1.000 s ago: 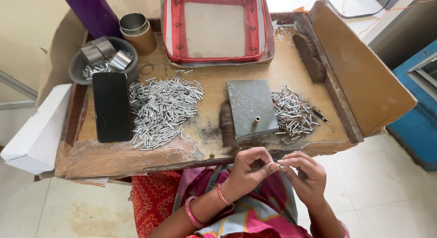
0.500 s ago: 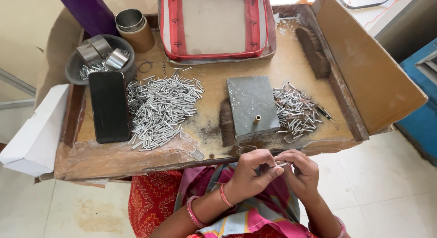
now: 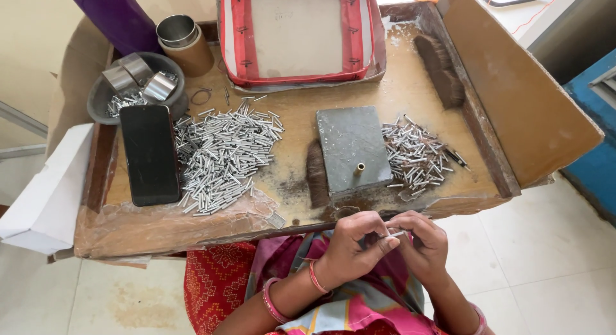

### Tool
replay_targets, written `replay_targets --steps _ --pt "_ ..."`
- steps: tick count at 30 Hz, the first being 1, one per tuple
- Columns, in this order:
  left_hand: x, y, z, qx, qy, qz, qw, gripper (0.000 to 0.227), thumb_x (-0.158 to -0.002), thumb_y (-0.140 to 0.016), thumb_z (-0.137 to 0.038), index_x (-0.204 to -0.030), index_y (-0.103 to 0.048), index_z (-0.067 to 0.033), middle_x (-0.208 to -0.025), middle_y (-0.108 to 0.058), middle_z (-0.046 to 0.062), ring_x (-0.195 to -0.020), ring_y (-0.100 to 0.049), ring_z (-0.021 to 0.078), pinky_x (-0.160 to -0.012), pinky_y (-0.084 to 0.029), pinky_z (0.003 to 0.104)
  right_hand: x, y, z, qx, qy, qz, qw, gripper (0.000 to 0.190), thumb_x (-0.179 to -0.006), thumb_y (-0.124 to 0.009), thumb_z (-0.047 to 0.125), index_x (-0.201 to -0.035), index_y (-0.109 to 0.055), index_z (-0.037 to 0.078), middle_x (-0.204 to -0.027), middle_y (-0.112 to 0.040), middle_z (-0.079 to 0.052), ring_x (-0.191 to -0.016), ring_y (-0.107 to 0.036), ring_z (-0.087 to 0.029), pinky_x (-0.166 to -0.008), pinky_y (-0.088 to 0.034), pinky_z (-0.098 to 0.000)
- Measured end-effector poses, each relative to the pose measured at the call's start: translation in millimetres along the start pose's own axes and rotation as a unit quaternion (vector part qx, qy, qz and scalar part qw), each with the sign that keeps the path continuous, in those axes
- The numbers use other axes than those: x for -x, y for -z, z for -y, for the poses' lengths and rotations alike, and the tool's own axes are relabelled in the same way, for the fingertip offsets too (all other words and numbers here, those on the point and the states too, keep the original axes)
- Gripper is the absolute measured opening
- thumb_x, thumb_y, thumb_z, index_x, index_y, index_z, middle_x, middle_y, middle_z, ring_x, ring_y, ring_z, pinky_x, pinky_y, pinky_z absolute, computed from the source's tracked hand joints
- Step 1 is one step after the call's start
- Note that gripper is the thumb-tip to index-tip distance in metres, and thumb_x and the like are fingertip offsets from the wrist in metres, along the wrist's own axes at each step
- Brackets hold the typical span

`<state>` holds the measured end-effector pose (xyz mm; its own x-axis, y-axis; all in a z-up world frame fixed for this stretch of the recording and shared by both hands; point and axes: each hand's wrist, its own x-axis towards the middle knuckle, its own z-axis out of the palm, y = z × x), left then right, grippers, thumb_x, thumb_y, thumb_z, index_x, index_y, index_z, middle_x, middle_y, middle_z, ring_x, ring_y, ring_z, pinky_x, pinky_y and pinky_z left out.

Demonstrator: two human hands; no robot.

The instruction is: The person sits at a workbench and repeatedly picks up small metal pins from a pile, works each pin between the fingers, and places finished pins into a separate pile beside a stone block with a brass fitting. At one point the person looks down at a cardboard box on the floor filled with completed pin assemblies.

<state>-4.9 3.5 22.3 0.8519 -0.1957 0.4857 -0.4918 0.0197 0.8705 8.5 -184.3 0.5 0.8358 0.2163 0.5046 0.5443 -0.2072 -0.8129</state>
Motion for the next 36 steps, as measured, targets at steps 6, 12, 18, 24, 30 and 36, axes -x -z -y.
replay_targets --steps 6,12,18,24,30,36 --pt "0 0 2 0.001 -0.002 0.002 1.0 0.022 -0.091 -0.08 -0.013 -0.088 -0.061 -0.0027 -0.076 -0.054 0.007 -0.067 -0.055 0.0168 -0.061 -0.045 0.029 0 -1 0 -0.006 -0.005 -0.004 1.0 0.018 -0.081 -0.068 -0.006 -0.098 -0.07 0.0 -0.089 -0.071 -0.008 -0.08 -0.068 -0.017 -0.073 -0.053 -0.0271" --pt "0 -1 1 -0.008 -0.011 -0.002 1.0 0.023 -0.091 -0.081 -0.012 -0.089 -0.06 -0.0031 -0.077 -0.055 0.007 -0.067 -0.055 0.0182 -0.061 -0.044 0.031 0 -1 -2 -0.011 -0.005 -0.001 1.0 0.016 -0.082 -0.068 -0.004 -0.098 -0.069 -0.001 -0.089 -0.072 -0.009 -0.08 -0.069 -0.017 -0.073 -0.053 -0.027" --pt "0 1 1 -0.003 -0.011 0.008 1.0 0.021 -0.092 -0.079 -0.012 -0.09 -0.06 -0.0036 -0.079 -0.056 0.008 -0.068 -0.056 0.0189 -0.062 -0.045 0.031 3 -1 -8 0.006 0.007 -0.004 1.0 0.017 -0.081 -0.071 -0.001 -0.098 -0.068 0.0 -0.09 -0.072 -0.009 -0.08 -0.07 -0.017 -0.072 -0.053 -0.0272" --pt "0 1 2 0.003 -0.002 0.022 1.0 0.02 -0.093 -0.079 -0.011 -0.091 -0.061 -0.0037 -0.08 -0.057 0.008 -0.069 -0.057 0.019 -0.063 -0.046 0.031 5 -1 -13 0.019 0.021 -0.008 1.0 0.019 -0.082 -0.07 -0.001 -0.101 -0.069 0.0 -0.091 -0.071 -0.011 -0.079 -0.068 -0.018 -0.069 -0.051 -0.0264" --pt "-2 0 1 -0.01 -0.017 0.025 0.999 0.02 -0.093 -0.078 -0.01 -0.091 -0.059 -0.0039 -0.082 -0.057 0.009 -0.072 -0.059 0.0223 -0.065 -0.048 0.033 8 -1 -19 0.023 0.028 -0.013 0.999 0.02 -0.081 -0.071 0.001 -0.101 -0.068 0.0 -0.092 -0.07 -0.012 -0.078 -0.068 -0.018 -0.067 -0.05 -0.0263" --pt "-6 3 -5 -0.016 -0.027 0.035 0.999 0.018 -0.096 -0.076 -0.009 -0.092 -0.059 -0.0032 -0.083 -0.056 0.011 -0.073 -0.059 0.0247 -0.066 -0.047 0.034 10 -4 -23 0.028 0.037 -0.029 0.999 0.021 -0.081 -0.068 0.001 -0.102 -0.068 0.001 -0.093 -0.071 -0.013 -0.08 -0.07 -0.02 -0.07 -0.054 -0.0284"
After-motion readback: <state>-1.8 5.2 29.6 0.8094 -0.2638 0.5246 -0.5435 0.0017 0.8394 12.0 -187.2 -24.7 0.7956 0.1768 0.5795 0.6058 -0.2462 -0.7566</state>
